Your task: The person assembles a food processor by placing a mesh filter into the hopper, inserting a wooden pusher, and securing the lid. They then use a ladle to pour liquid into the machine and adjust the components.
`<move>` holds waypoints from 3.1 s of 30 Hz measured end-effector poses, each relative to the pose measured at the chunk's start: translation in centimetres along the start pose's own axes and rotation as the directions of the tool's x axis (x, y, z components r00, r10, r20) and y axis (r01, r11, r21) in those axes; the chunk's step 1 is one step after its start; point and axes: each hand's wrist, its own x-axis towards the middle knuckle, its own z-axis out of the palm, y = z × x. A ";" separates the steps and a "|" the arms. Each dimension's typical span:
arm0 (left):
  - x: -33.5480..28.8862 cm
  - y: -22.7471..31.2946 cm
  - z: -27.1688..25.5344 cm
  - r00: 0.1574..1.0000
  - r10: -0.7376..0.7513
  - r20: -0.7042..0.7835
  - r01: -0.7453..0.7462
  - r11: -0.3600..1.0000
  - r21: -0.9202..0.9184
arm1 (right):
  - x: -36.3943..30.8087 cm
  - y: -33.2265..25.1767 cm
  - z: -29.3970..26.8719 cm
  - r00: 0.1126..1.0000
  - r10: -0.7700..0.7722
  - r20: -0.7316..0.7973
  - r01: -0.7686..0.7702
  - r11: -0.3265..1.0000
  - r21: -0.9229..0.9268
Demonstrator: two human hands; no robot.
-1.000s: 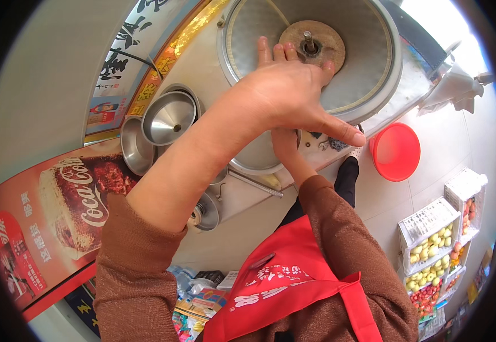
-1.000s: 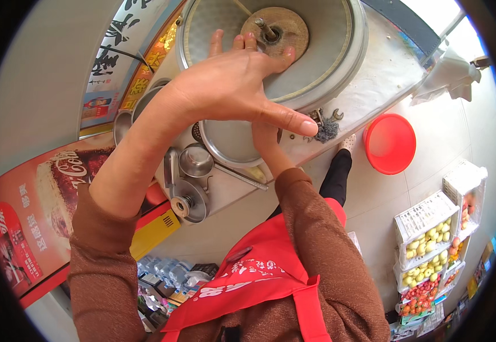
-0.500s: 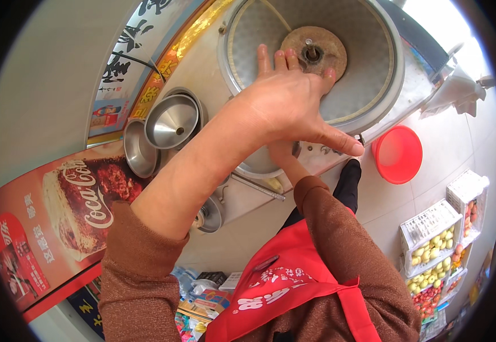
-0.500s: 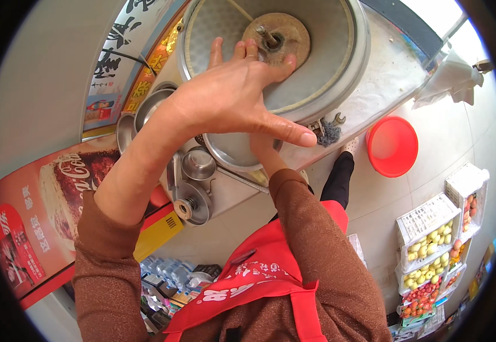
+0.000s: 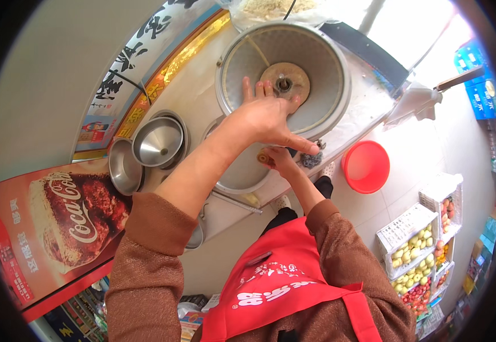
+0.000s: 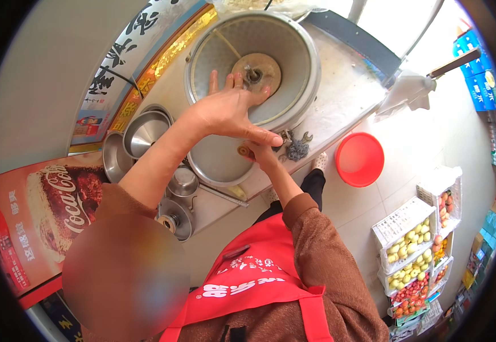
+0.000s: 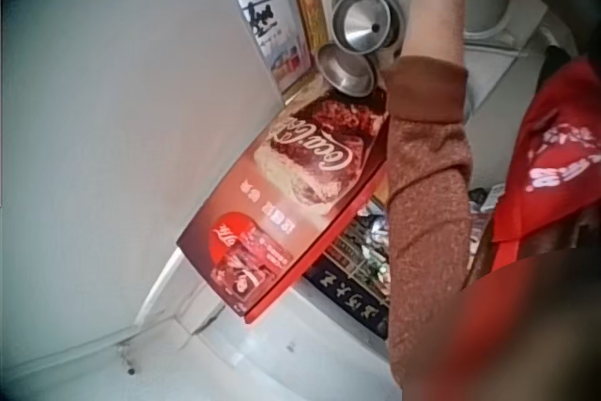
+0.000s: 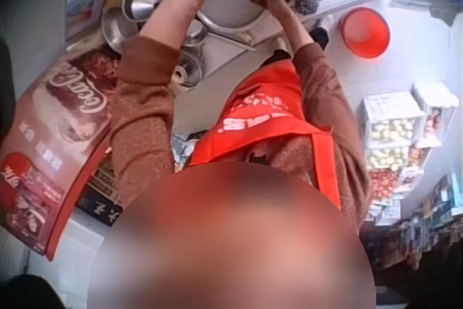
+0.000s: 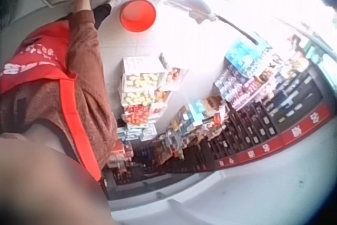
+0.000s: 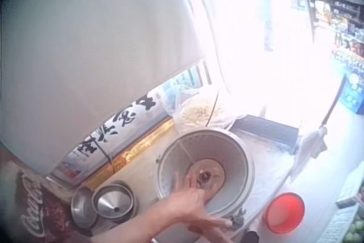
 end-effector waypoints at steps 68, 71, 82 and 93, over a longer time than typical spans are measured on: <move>-0.4 0.6 -1.3 0.993 -0.039 0.111 0.046 0.997 -0.064 | -10.2 -31.5 6.9 0.617 -0.452 0.644 0.677 -0.113 -0.727; -0.4 0.6 -1.2 0.996 -0.024 0.084 0.032 0.995 -0.099 | -9.9 -31.4 6.6 0.660 -0.408 0.631 0.645 -0.123 -0.754; -0.3 1.1 -0.4 0.994 -0.093 0.056 0.098 0.990 -0.106 | -8.9 -31.7 5.7 0.702 -0.392 0.595 0.612 -0.096 -0.785; -0.3 1.1 -0.4 0.999 -0.051 0.001 0.051 0.992 -0.116 | -9.5 -31.9 6.2 0.668 -0.426 0.611 0.621 -0.134 -0.772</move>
